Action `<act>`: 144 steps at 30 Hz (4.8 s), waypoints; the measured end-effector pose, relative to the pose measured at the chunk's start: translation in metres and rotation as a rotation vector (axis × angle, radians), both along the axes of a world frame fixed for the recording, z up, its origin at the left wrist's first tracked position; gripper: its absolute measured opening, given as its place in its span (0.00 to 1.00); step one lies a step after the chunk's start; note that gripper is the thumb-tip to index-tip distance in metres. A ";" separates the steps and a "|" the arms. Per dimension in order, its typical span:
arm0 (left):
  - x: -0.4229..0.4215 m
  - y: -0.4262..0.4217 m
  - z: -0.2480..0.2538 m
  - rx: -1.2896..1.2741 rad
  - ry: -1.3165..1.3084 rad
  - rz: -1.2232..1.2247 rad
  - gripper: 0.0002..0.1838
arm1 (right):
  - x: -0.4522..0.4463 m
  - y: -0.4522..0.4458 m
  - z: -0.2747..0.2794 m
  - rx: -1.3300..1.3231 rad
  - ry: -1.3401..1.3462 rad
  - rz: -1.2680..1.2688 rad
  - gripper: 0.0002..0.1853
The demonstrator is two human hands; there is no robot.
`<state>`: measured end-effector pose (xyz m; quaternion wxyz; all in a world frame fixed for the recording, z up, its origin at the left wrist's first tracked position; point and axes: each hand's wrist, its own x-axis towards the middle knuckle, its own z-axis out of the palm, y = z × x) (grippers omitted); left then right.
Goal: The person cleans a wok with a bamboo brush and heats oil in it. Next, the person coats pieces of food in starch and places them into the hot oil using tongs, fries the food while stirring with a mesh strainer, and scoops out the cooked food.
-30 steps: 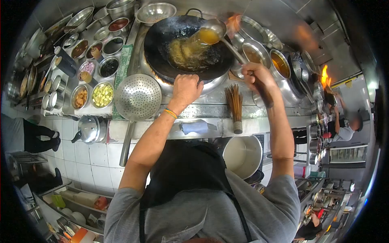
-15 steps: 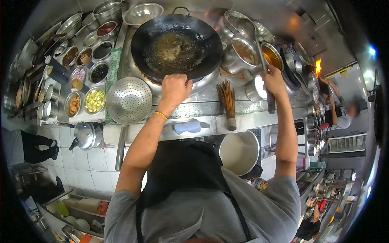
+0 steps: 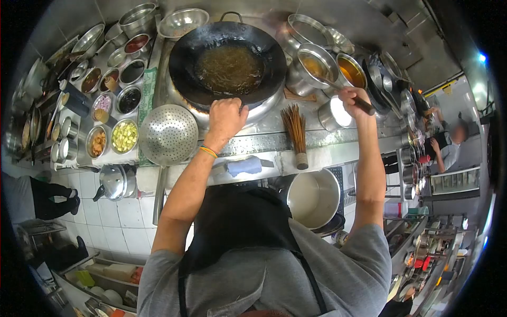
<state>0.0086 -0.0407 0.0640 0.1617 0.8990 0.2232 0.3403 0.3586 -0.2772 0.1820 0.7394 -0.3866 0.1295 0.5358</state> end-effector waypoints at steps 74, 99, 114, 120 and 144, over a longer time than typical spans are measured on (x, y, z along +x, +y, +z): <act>-0.012 -0.017 0.027 -0.011 0.057 -0.004 0.14 | -0.198 -0.137 -0.241 -1.193 -1.695 0.338 0.15; 0.002 -0.029 0.027 0.046 0.059 0.089 0.15 | -0.182 -0.133 -0.181 -0.888 -1.717 0.309 0.21; -0.002 -0.028 0.020 0.117 -0.008 0.029 0.11 | -0.250 -0.169 -0.156 -1.092 -1.663 0.118 0.20; -0.021 -0.030 0.016 0.003 -0.001 -0.076 0.20 | -0.365 -0.190 -0.199 -1.249 -1.342 0.111 0.23; -0.065 -0.055 -0.005 -0.097 -0.010 -0.174 0.33 | -0.539 -0.218 -0.224 -1.496 -1.188 -0.003 0.12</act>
